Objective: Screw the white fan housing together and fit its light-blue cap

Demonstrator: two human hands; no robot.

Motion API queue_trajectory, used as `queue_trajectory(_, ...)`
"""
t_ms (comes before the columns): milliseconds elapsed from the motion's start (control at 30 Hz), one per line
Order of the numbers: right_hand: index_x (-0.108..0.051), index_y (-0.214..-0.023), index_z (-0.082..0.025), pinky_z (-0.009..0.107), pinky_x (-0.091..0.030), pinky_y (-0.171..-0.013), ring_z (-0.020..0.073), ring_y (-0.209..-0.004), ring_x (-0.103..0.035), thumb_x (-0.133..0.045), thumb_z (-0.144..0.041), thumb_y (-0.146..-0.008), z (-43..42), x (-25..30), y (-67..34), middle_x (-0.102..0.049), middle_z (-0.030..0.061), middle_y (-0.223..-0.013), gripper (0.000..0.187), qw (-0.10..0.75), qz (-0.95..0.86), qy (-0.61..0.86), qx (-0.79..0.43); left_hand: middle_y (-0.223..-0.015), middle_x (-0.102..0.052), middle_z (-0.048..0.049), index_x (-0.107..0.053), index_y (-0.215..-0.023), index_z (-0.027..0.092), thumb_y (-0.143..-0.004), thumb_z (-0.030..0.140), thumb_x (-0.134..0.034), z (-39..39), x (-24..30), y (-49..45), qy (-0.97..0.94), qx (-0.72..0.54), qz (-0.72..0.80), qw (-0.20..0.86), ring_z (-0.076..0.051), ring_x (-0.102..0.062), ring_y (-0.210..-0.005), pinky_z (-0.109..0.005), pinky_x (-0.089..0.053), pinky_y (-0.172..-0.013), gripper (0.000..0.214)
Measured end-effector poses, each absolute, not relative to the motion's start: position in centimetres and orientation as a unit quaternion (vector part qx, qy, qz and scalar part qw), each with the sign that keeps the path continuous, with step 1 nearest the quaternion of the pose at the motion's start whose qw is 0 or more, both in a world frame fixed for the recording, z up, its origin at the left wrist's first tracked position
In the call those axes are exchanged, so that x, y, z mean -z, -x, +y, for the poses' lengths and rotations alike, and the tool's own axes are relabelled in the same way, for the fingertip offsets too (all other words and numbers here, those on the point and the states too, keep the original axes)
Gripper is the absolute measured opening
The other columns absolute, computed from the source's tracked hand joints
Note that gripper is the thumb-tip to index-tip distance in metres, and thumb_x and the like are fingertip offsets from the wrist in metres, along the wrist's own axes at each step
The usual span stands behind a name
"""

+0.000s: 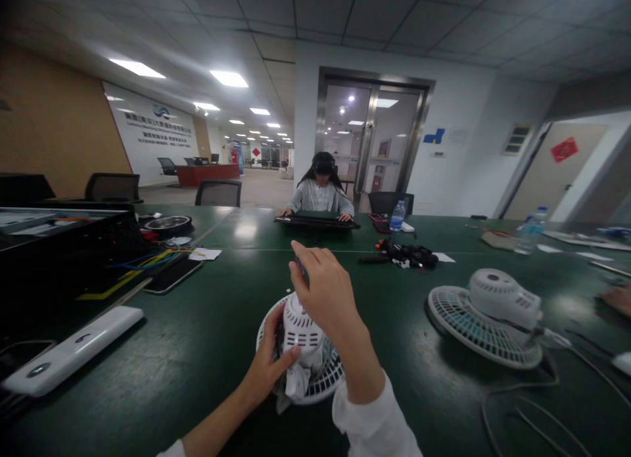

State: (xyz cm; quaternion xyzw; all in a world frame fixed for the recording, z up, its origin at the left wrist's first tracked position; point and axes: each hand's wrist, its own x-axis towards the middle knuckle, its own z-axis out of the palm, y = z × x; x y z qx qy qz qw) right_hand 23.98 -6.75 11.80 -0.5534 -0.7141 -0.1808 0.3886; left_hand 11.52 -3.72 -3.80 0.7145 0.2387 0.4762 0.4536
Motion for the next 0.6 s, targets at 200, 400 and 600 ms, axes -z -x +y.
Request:
queue_trajectory(200, -0.064, -0.103, -0.015, 0.032, -0.046, -0.071, 0.0193, -0.075, -0.058, -0.048, -0.026, -0.087, -6.61, -11.70, -23.99, -0.068, 0.0071, -0.084, 0.026, 0.399, -0.694, 0.560, 0.213, -0.140, -0.032, -0.0137, -0.022, -0.134, 0.019, -0.077, 0.042, -0.058, -3.78, 3.68, -11.42, -0.716, -0.476, 0.240, 0.451, -0.032, -0.030, -0.130, -0.050, -0.022, -0.108, 0.071)
queue_trajectory(400, -0.053, -0.121, -0.015, 0.031, -0.045, -0.078, 0.0171, -0.086, -0.059, -0.041, -0.016, -0.086, -7.25, -12.17, -24.09, -0.067, 0.0059, -0.097, 0.036, 0.407, -0.724, 0.539, 0.138, -0.140, -0.031, -0.0131, -0.022, -0.134, 0.019, -0.078, 0.042, -0.057, -3.86, 3.40, -11.29, -0.718, -0.470, 0.236, 0.456, -0.032, -0.028, -0.131, -0.049, -0.022, -0.109, 0.071)
queue_trajectory(600, -0.063, -0.098, -0.017, 0.030, -0.044, -0.066, 0.0187, -0.073, -0.059, -0.051, -0.034, -0.086, -6.88, -11.81, -24.19, -0.067, 0.0059, -0.081, 0.025, 0.385, -0.685, 0.583, 0.207, -0.139, -0.032, -0.0135, -0.022, -0.134, 0.019, -0.078, 0.041, -0.057, -3.76, 3.52, -11.26, -0.720, -0.473, 0.231, 0.451, -0.032, -0.030, -0.130, -0.050, -0.022, -0.109, 0.069)
